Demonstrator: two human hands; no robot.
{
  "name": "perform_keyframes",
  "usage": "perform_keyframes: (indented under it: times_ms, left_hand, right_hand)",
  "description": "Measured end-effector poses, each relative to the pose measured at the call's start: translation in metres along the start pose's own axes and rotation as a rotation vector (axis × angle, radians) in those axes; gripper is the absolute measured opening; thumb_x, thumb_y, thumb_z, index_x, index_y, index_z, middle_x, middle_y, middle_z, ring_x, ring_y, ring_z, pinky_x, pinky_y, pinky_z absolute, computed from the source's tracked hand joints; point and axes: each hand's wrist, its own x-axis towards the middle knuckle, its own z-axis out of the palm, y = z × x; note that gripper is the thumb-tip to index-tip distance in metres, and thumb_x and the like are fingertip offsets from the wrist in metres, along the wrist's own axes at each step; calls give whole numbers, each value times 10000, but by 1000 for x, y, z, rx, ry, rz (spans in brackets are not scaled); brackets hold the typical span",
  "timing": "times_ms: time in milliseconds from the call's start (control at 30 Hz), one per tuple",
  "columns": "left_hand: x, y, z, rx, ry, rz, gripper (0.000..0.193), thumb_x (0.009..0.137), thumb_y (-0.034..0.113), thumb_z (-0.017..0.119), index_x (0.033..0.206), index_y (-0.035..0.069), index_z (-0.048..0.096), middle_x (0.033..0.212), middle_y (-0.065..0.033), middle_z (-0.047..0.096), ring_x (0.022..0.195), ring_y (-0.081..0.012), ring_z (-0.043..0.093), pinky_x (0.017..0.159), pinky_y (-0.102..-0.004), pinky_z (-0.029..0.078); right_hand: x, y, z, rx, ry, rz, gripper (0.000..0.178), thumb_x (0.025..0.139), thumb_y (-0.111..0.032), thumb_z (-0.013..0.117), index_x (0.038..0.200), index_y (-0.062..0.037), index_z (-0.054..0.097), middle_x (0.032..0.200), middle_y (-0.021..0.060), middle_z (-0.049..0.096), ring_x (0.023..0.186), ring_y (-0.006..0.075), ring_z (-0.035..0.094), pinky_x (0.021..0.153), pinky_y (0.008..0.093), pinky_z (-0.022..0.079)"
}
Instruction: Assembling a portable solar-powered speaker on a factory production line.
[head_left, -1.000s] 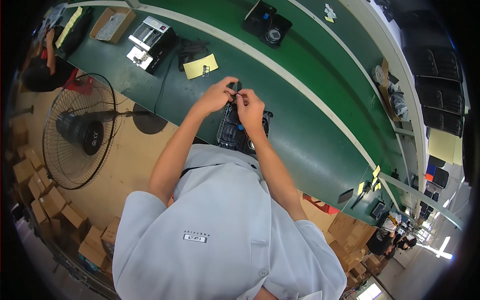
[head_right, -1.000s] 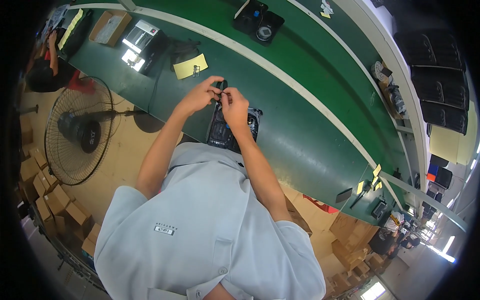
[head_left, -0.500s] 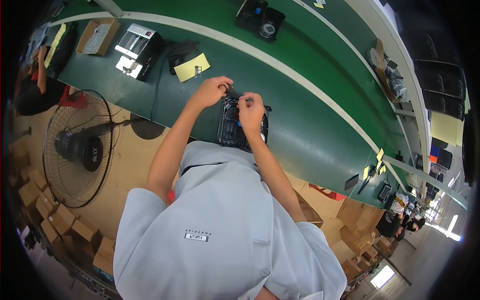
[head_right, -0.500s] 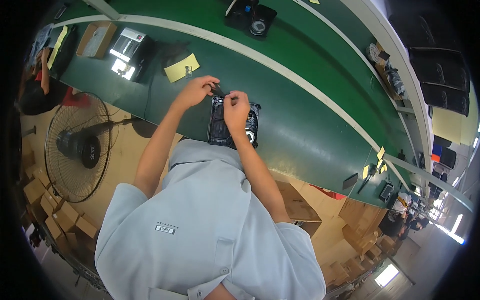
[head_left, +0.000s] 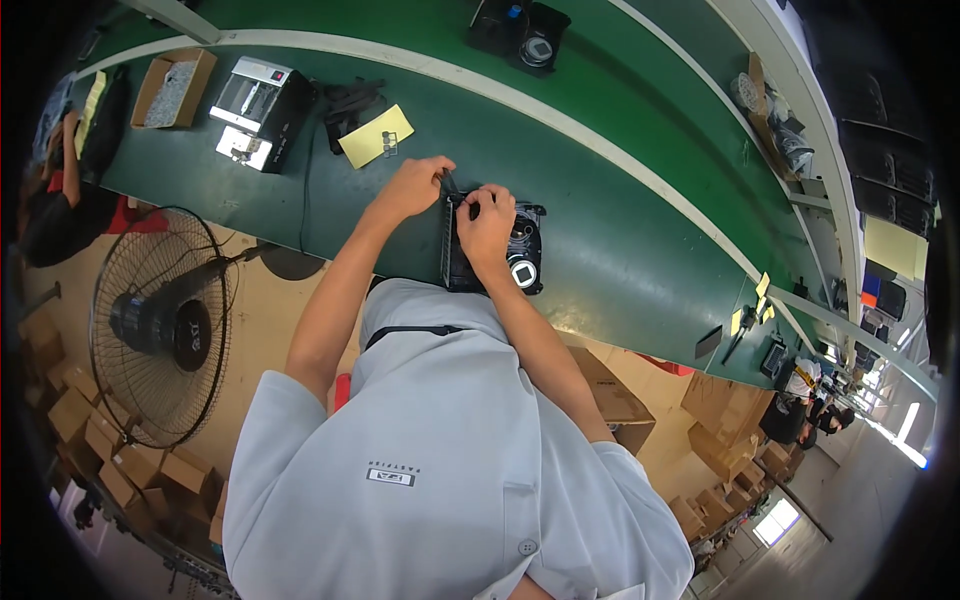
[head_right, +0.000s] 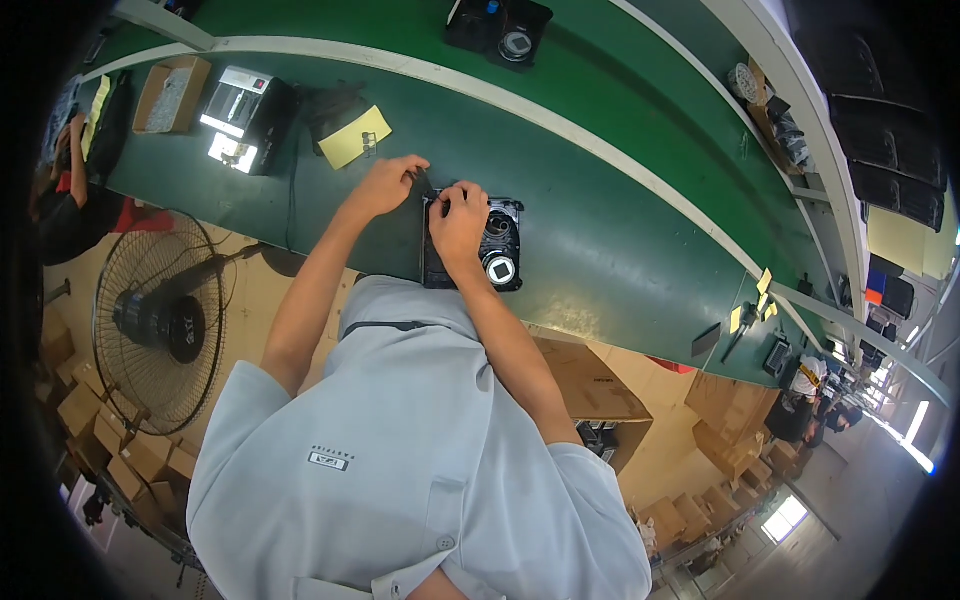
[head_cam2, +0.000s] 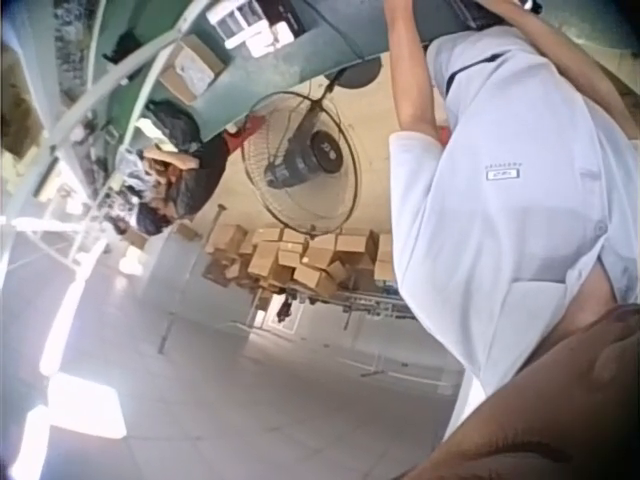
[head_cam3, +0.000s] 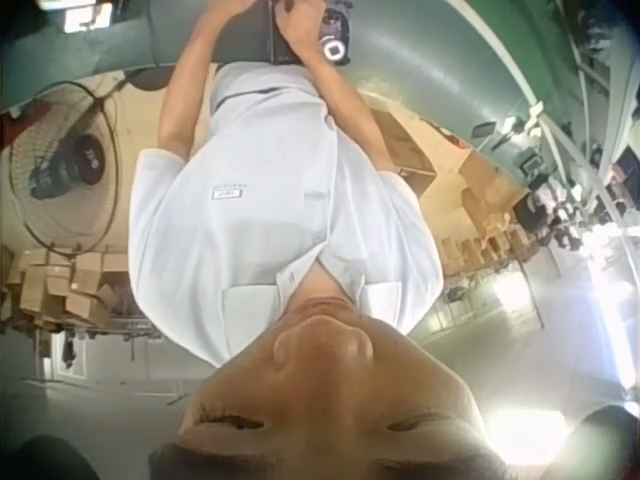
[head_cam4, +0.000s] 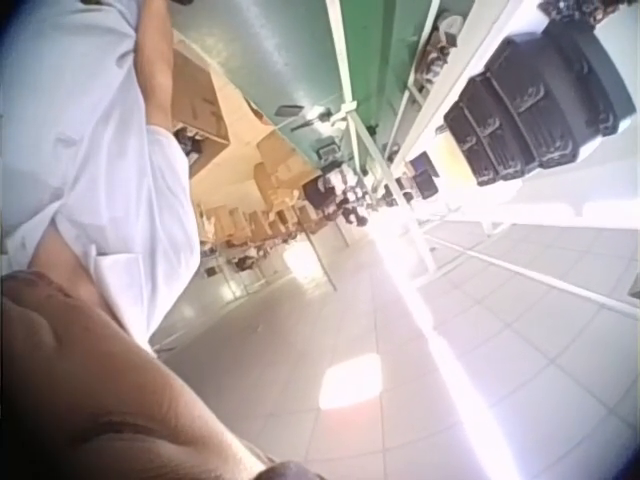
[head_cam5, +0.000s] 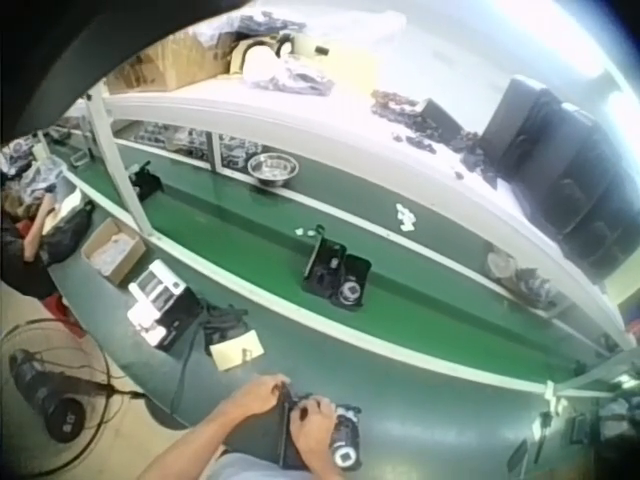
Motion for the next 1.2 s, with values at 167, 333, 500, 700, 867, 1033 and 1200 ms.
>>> perform_keyframes:
  times_ms: [167, 333, 500, 700, 867, 1033, 1200]
  left_hand:
    - [-4, -5, -7, 131, -58, -20, 278, 834, -6, 528, 1063, -3, 685, 936, -237, 696, 869, -415, 669, 803, -470, 530]
    - [-10, 15, -18, 282, -142, -56, 250, 843, 47, 587, 1071, 32, 690, 948, -203, 710, 894, -385, 668, 810, -481, 525]
    - [-8, 38, -25, 338, -148, -13, 176, 809, 129, 696, 981, 104, 725, 966, -123, 706, 903, -357, 667, 767, -450, 533]
    - [8, 12, -13, 473, -241, 337, 192, 739, 116, 735, 927, 156, 734, 928, -61, 669, 962, -256, 646, 774, -403, 513]
    - [13, 20, -18, 589, -154, 594, 148, 703, 93, 726, 847, 127, 726, 849, -6, 641, 963, -180, 584, 819, -337, 444]
    - [15, 2, -12, 651, -270, 601, 63, 755, 101, 654, 795, 117, 700, 819, 15, 611, 939, -177, 563, 824, -323, 425]
    - [10, -6, -7, 749, -199, 799, 62, 785, 144, 614, 808, 105, 656, 826, -6, 567, 914, -181, 547, 805, -322, 424]
  right_hand:
    - [-1, 1, 3, 3, 0, -4, 113, 729, -57, 723, 815, -36, 653, 1033, 149, 592, 973, 354, 558, 851, 458, 449]
    - [-2, 2, 4, -6, 4, 11, 109, 725, -60, 725, 804, -34, 654, 1028, 151, 590, 979, 358, 553, 857, 461, 444]
    - [-2, 2, 5, -25, -29, 26, 103, 726, -69, 716, 807, -43, 657, 1042, 145, 585, 1008, 357, 542, 872, 466, 431]
    - [-2, 0, 4, -23, -45, 15, 108, 725, -83, 715, 810, -57, 653, 1052, 134, 580, 1026, 349, 533, 880, 464, 425]
    - [-3, 4, 4, -38, -44, 23, 113, 729, -94, 713, 816, -63, 649, 1065, 130, 578, 1035, 345, 530, 879, 465, 424]
    - [-1, 1, 3, -15, -54, 19, 111, 731, -96, 713, 817, -68, 649, 1069, 125, 578, 1039, 342, 527, 874, 470, 423]
    - [-2, 1, 3, -41, -70, -14, 110, 736, -91, 711, 827, -75, 650, 1078, 116, 582, 1043, 330, 529, 869, 457, 415]
